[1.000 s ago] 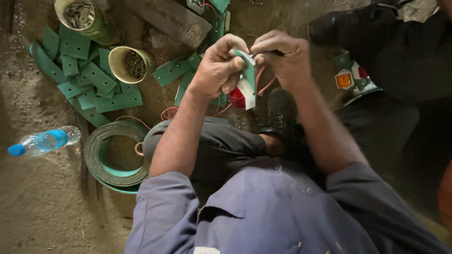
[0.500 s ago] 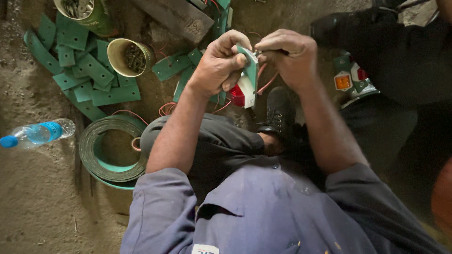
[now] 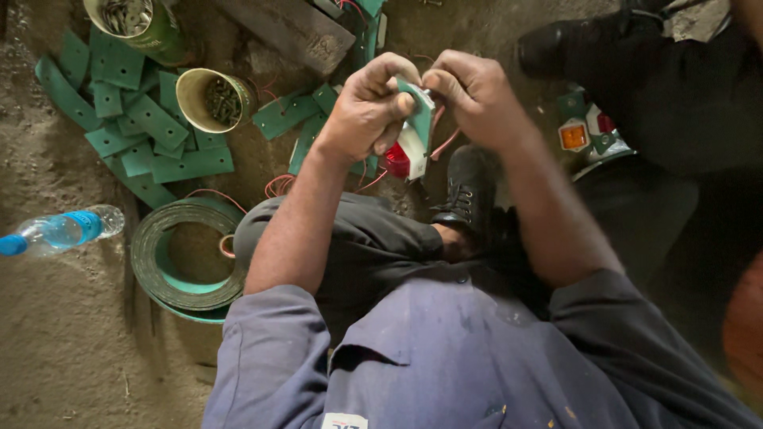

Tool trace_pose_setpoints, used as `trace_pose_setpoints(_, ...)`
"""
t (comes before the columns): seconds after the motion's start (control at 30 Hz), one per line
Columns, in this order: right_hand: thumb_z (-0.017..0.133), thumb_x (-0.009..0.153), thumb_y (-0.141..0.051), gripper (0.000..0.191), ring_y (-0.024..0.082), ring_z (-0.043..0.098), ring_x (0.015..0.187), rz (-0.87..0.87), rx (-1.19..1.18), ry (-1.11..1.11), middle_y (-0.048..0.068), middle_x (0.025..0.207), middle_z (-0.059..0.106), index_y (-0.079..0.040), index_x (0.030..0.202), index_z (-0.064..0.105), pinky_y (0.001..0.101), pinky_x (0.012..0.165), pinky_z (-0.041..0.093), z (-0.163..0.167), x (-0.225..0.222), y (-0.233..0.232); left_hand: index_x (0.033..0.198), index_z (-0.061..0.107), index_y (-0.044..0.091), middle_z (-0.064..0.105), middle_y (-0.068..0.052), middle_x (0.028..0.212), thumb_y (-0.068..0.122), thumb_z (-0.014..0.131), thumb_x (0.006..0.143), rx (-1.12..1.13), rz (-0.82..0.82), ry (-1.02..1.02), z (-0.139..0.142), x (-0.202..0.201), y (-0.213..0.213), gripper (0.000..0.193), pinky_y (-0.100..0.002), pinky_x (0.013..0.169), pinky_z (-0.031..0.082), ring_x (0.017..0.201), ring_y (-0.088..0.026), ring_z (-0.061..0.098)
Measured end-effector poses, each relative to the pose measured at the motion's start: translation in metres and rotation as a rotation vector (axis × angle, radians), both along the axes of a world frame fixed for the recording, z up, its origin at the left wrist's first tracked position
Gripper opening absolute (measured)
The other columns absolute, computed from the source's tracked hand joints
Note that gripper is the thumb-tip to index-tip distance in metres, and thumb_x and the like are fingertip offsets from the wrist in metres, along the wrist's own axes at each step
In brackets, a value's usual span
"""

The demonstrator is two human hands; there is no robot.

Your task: The person sits on the floor and assembles small electrical components by inserting wires into green plastic bases and securing them with screws. They repeatedly pick up parts, connect wires, and tighten fasteners using a screwdriver.

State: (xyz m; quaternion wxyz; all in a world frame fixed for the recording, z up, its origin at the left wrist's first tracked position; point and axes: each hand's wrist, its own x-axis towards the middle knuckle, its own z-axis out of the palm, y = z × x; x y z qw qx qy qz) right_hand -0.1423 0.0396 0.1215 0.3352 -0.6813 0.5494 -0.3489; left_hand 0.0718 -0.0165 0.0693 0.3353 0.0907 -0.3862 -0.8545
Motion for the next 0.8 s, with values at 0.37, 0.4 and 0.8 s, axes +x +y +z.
trace_pose_setpoints(0.37, 0.075, 0.097, -0.004, 0.014, 0.014, 0.067, 0.090, 0.156, -0.030, -0.086, 0.007, 0.097, 0.069, -0.004, 0.110, 0.070, 0.0289, 0.078, 0.054, 0.027, 0.001, 0.000, 0.122, 0.056, 0.003, 0.069, -0.007, 0.088, 0.015, 0.073, 0.101, 0.190, -0.080, 0.129, 0.004, -0.003, -0.001, 0.030, -0.021, 0.036, 0.031, 0.044, -0.006, 0.046)
trace_pose_setpoints(0.4, 0.074, 0.096, -0.003, 0.014, 0.015, 0.067, 0.089, 0.146, -0.068, -0.033, 0.007, 0.096, 0.068, -0.003, 0.109, 0.069, 0.0297, 0.077, 0.054, 0.028, 0.002, 0.000, 0.123, 0.055, 0.003, 0.068, -0.006, 0.088, 0.015, 0.074, 0.100, 0.198, -0.086, 0.125, 0.004, -0.004, -0.002, 0.032, -0.021, 0.035, 0.031, 0.043, -0.006, 0.046)
trace_pose_setpoints(0.8, 0.067, 0.098, -0.002, 0.013, 0.015, 0.068, 0.087, -0.214, -0.178, -0.031, 0.009, 0.099, 0.068, -0.003, 0.111, 0.065, 0.0293, 0.077, 0.056, -0.003, 0.020, 0.004, 0.129, 0.064, 0.000, 0.071, -0.009, 0.125, 0.006, 0.068, 0.104, -0.484, 0.625, -0.271, -0.015, -0.028, 0.008, 0.025, -0.026, 0.090, 0.058, 0.102, -0.010, 0.067)
